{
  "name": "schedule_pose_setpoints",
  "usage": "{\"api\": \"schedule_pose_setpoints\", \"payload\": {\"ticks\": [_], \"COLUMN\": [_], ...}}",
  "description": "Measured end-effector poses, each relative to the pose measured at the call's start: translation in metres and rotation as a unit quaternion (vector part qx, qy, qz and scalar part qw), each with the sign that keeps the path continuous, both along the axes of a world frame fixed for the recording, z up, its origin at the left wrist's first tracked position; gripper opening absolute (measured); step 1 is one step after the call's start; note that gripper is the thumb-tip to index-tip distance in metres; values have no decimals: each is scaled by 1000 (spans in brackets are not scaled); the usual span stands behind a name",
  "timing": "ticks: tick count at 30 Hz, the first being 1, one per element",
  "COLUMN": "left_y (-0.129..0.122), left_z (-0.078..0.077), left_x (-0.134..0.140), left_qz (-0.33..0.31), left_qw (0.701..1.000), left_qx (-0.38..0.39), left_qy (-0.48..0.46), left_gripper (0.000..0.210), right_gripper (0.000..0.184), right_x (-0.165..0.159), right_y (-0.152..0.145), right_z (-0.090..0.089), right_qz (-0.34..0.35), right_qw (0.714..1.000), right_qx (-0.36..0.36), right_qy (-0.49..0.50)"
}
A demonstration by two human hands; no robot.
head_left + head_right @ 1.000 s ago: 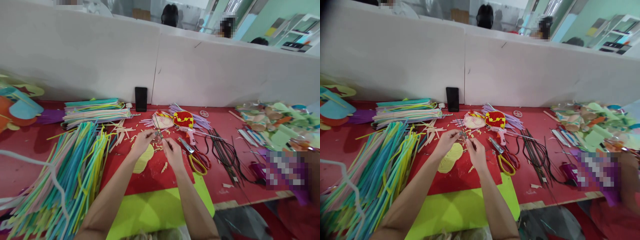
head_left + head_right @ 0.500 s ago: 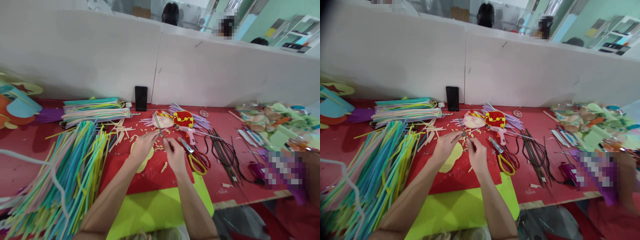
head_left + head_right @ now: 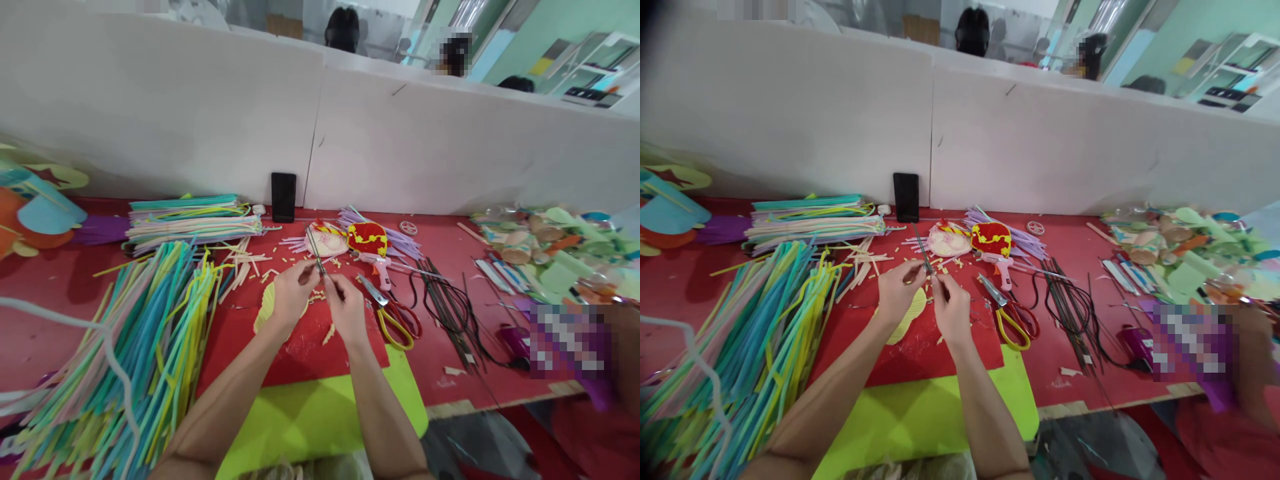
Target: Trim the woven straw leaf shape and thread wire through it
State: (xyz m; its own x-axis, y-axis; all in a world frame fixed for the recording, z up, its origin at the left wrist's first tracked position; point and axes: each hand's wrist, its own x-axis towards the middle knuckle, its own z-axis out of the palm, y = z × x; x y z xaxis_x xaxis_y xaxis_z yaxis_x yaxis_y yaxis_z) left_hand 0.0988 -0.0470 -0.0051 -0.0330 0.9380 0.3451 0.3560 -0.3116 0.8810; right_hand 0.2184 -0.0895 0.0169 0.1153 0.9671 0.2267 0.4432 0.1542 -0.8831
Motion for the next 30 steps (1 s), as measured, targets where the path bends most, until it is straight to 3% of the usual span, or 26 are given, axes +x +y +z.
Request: {"api": "schedule_pose_setpoints", "payload": {"ticks": [6, 10, 13, 16, 20, 24, 27, 30], "left_y": [3, 12, 13, 13, 15, 16, 13, 8], "left_z": [4, 0, -2, -2, -1, 2, 3, 3], "left_x": [6, 2, 1, 2, -1, -8, -9, -9], "left_qz": [-22, -83, -135, -136, -119, -121, -71, -26], "left_qw": [984, 963, 955, 956, 966, 982, 997, 992], "left_qx": [-104, -147, -147, -144, -133, -75, -29, -4], "left_qy": [-141, -210, -220, -217, -188, -123, -15, 123], "left_gripper": [18, 23, 28, 24, 17, 18, 18, 23], "right_gripper": [29, 28, 29, 29, 29, 28, 28, 27], "right_x": [-2, -3, -3, -1, -1, -4, -5, -4], "right_y": [5, 6, 6, 6, 6, 8, 8, 8], "right_z": [-4, -1, 3, 4, 0, -4, -4, -2], "right_qz": [16, 29, 7, -1, 10, 38, 38, 15], "right_qw": [987, 964, 961, 973, 988, 977, 975, 990], "right_qx": [-72, -115, -114, -103, -82, -97, -101, -72], "right_qy": [142, 239, 253, 207, 132, 186, 196, 120]}}
